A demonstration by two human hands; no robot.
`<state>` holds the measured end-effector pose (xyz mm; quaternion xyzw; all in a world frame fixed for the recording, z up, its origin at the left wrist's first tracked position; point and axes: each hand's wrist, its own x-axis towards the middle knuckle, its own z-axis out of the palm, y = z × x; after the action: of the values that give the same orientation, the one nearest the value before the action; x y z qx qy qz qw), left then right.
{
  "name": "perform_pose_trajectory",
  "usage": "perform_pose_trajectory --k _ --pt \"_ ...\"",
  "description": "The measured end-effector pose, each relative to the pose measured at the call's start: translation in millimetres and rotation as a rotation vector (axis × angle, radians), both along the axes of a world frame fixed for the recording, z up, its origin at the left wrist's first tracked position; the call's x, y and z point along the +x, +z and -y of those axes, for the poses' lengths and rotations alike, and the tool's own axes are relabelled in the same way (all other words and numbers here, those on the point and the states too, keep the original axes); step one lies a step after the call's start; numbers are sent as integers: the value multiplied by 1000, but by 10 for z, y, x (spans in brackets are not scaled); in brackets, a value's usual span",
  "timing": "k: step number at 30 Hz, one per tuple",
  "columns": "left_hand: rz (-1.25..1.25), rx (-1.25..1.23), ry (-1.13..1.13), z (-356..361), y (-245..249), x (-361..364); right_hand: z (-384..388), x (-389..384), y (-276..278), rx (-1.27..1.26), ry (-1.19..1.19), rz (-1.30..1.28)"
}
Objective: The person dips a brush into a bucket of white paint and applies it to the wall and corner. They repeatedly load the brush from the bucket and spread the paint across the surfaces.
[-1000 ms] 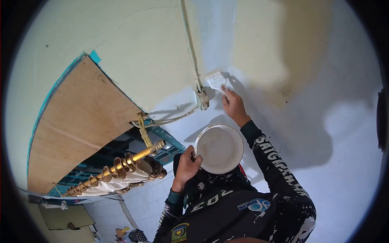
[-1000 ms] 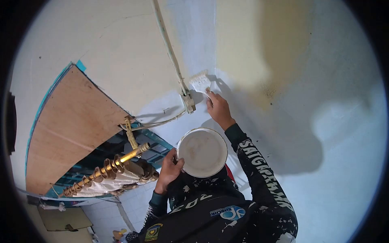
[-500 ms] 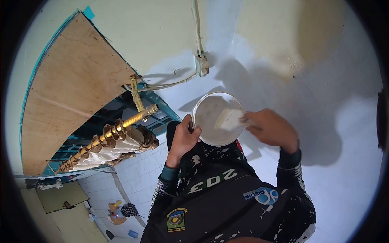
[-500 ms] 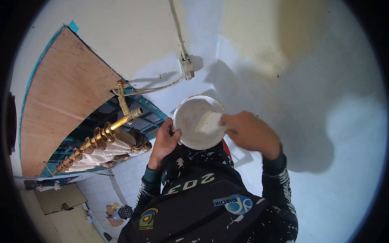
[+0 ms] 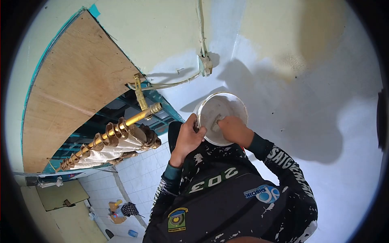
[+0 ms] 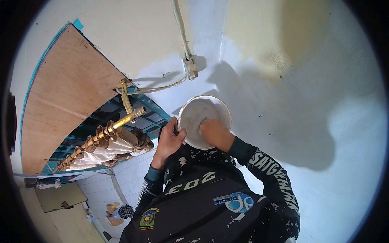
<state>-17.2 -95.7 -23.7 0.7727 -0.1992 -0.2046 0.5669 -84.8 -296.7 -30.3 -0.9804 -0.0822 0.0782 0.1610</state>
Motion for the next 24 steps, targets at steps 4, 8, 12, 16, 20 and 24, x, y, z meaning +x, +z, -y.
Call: perform_pose_trajectory --k 4,8,12,16,20,24 --pt "-19 -22 0 3 -27 12 97 51 -34 50 6 60" --pt "3 4 -28 30 -35 19 105 39 -107 31 -29 27" --pt "-14 -5 -3 51 56 56 173 61 100 6 -23 -78" --pt "-21 13 -15 46 18 98 424 -11 646 132 -38 -3" --pt "-63 -51 21 37 -51 152 694 -131 1370 506 -287 -224" --pt "-67 -34 36 29 -103 188 1069 -248 1066 924 -438 -451"
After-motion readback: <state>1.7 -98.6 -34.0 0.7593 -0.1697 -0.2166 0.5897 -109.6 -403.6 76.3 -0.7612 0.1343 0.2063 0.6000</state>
